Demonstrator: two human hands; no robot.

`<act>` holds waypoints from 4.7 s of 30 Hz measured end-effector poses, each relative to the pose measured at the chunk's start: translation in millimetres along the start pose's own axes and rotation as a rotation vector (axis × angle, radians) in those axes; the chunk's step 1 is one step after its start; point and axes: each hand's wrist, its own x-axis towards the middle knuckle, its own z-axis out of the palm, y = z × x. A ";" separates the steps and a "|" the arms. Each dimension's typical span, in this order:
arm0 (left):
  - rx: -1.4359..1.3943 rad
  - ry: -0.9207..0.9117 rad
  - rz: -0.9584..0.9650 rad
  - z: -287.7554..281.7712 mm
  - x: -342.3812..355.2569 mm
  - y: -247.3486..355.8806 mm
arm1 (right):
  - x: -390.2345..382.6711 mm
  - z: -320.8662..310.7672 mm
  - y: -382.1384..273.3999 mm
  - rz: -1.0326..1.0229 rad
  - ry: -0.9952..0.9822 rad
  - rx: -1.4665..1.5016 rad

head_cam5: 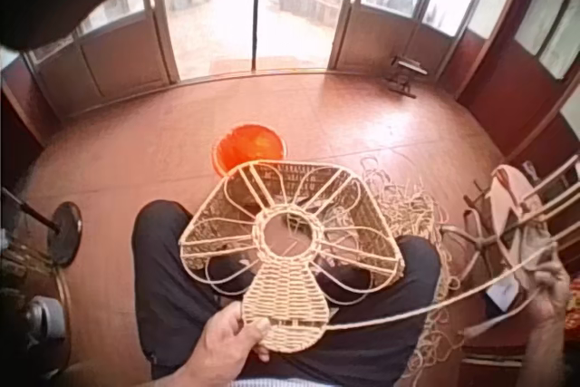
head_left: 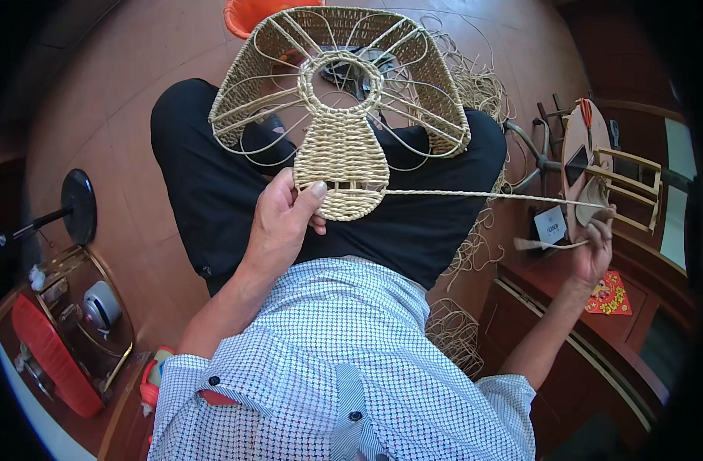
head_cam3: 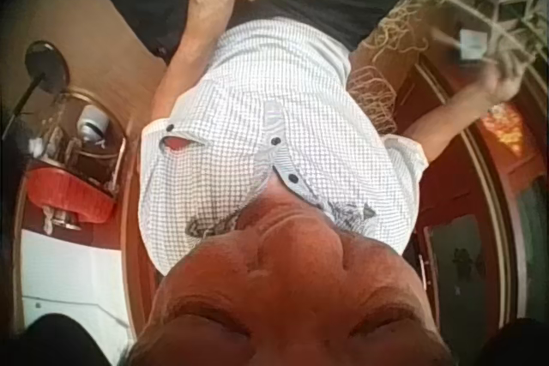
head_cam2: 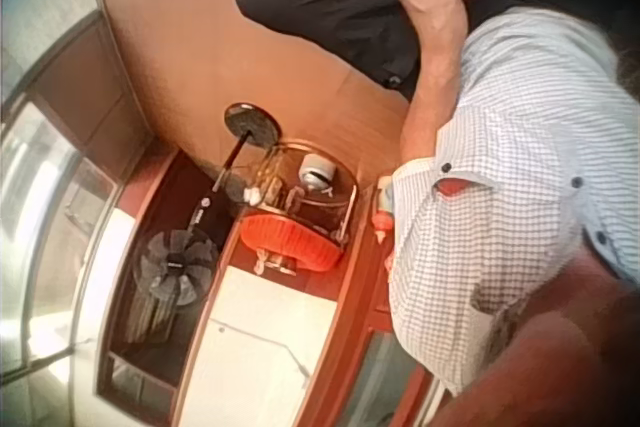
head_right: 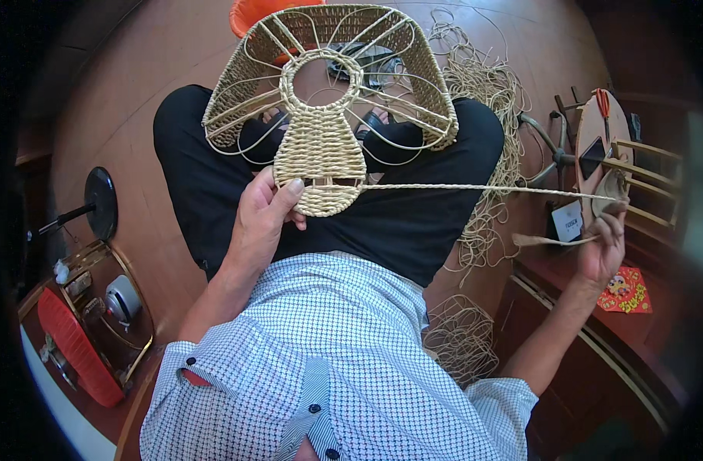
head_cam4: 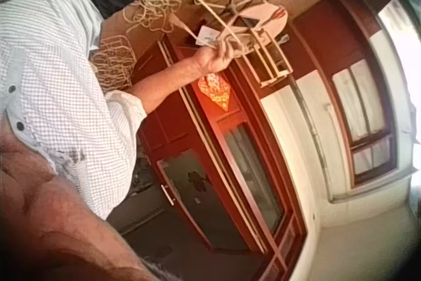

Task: Weaving a decorative straw or rattan object by hand in a workshop.

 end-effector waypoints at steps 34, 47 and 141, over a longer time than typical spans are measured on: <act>0.021 0.002 -0.014 -1.4 0.2 -2.8 | -30.0 95.1 249.8 0.181 -0.129 -1.441; -0.012 -0.013 0.015 -1.2 -0.3 -3.1 | -33.3 79.0 275.6 0.115 -0.107 -1.531; 0.540 -0.095 0.385 2.3 -9.5 84.0 | -30.9 87.7 359.3 -0.383 -0.668 -1.677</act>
